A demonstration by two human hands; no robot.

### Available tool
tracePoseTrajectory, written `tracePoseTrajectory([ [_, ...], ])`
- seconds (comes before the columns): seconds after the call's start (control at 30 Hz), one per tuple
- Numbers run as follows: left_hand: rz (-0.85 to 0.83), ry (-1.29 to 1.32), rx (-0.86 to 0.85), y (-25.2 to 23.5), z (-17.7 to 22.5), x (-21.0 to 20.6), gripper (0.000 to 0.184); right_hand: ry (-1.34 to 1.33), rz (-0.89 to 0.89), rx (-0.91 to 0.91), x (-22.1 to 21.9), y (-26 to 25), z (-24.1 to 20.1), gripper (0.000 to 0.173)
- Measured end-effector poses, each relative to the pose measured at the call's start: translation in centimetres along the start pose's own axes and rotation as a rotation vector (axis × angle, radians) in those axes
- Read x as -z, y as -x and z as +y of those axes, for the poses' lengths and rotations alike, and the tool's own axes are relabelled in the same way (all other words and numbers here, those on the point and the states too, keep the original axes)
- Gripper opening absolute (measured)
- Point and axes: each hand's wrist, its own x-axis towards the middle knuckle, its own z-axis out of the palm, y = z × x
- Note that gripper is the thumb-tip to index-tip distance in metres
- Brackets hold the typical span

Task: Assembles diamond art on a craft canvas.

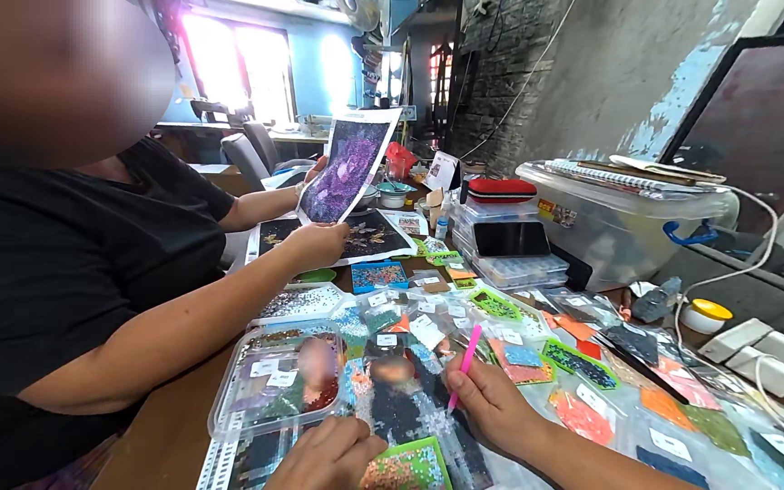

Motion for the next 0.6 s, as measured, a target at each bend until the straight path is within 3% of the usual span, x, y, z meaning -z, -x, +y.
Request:
tracePoseTrajectory([
  [0.6,0.008,0.006,-0.003,0.0,0.13,0.01,0.047,0.053,-0.029,0.066,0.07,-0.04,0.09,0.039],
])
